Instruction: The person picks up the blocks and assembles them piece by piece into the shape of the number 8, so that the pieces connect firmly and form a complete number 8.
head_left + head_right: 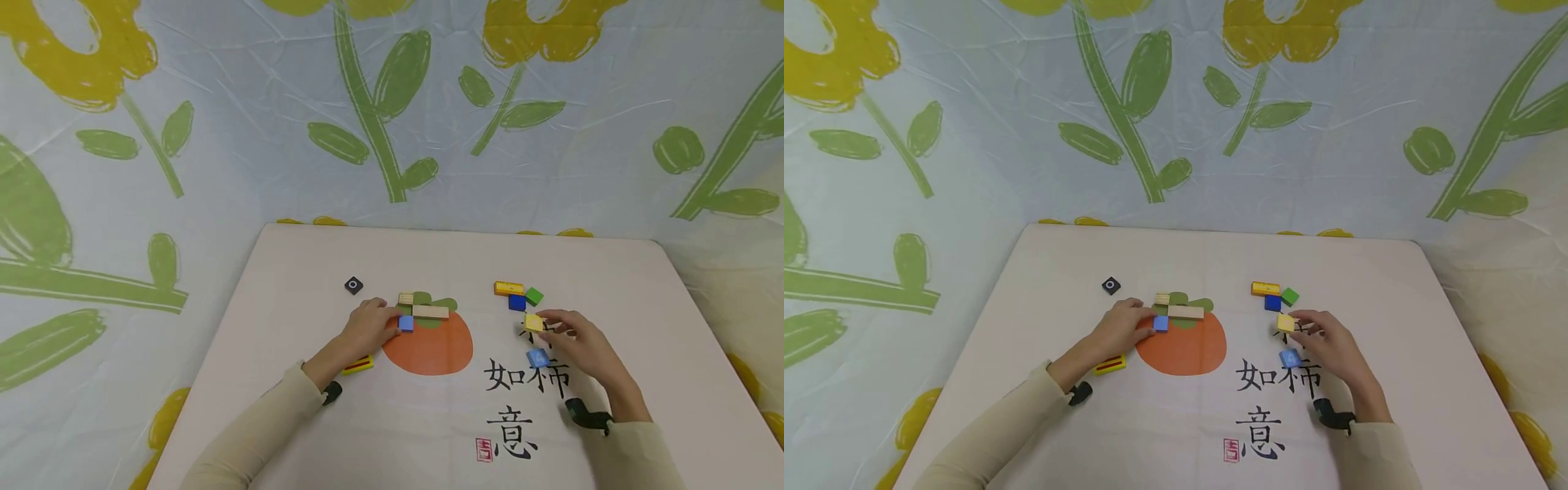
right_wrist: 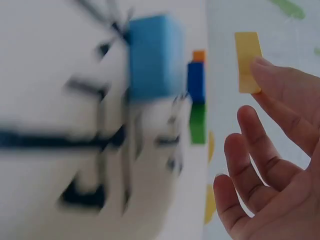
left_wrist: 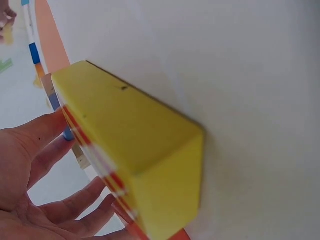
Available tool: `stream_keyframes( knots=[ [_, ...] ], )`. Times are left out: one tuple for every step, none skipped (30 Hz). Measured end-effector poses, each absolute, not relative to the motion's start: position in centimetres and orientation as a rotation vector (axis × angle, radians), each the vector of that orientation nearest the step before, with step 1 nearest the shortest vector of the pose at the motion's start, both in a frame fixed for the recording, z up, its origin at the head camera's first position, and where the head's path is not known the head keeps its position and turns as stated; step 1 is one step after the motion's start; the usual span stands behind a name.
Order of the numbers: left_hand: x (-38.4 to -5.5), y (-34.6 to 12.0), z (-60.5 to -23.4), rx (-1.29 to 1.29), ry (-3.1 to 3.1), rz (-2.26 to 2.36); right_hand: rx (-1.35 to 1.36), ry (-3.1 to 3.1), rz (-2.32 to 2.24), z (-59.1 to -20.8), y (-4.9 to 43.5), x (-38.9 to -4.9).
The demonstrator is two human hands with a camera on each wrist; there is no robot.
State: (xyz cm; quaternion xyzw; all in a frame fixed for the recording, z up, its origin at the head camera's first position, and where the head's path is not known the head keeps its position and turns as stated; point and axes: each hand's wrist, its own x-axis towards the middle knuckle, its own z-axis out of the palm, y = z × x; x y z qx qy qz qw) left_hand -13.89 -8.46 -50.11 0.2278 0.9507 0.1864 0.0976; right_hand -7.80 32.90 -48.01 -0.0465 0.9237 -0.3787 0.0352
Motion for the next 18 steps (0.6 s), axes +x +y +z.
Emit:
stream_keyframes(
  knots=[
    [-13.9,-8.5,-50.1,0.674,2.815,0.554,-0.162,2.851,-1.174,-47.8,32.6,-7.9],
    [-13.9,-8.5,-50.1,0.676,2.815,0.555,-0.187,2.862,-1.187,-47.6,32.2,-8.1],
    [-13.9,-8.5,-50.1,0.678,2.817,0.555,-0.213,2.873,-1.202,-47.5,31.9,-8.2],
    [-13.8,-8.5,-50.1,0.678,2.818,0.555,-0.236,2.881,-1.215,-47.3,31.6,-8.4],
    [-13.8,-8.5,-50.1,0.678,2.819,0.554,-0.262,2.89,-1.228,-47.3,31.2,-8.6],
    [-13.8,-8.4,-50.1,0.678,2.818,0.553,-0.279,2.897,-1.237,-47.2,30.9,-8.9],
    [-13.7,-8.4,-50.0,0.678,2.819,0.551,-0.294,2.9,-1.252,-47.2,30.5,-9.1],
    [-13.7,-8.4,-50.0,0.678,2.818,0.55,-0.309,2.902,-1.265,-47.3,30.2,-9.4],
    [-13.6,-8.4,-50.0,0.678,2.818,0.551,-0.318,2.905,-1.274,-47.3,29.9,-9.6],
    [-13.6,-8.4,-49.9,0.678,2.817,0.552,-0.325,2.909,-1.279,-47.3,29.6,-9.9],
    [-13.6,-8.4,-49.9,0.678,2.817,0.556,-0.33,2.911,-1.286,-47.3,29.3,-10.2],
    [-13.5,-8.3,-49.9,0.677,2.816,0.562,-0.336,2.911,-1.294,-47.3,29.0,-10.4],
    [-13.5,-8.3,-49.9,0.676,2.816,0.567,-0.345,2.909,-1.305,-47.3,28.7,-10.7],
    [-13.4,-8.3,-49.9,0.675,2.817,0.571,-0.354,2.907,-1.315,-47.3,28.4,-11.0],
    [-13.4,-8.3,-49.9,0.675,2.818,0.575,-0.361,2.903,-1.323,-47.3,28.0,-11.3],
    [-13.4,-8.3,-49.9,0.675,2.819,0.579,-0.366,2.894,-1.342,-47.3,27.7,-11.5],
    [-13.3,-8.3,-50.0,0.675,2.818,0.585,-0.369,2.884,-1.357,-47.3,27.4,-11.8],
    [-13.3,-8.3,-50.0,0.676,2.818,0.587,-0.369,2.871,-1.375,-47.4,27.1,-12.0]
  ],
)
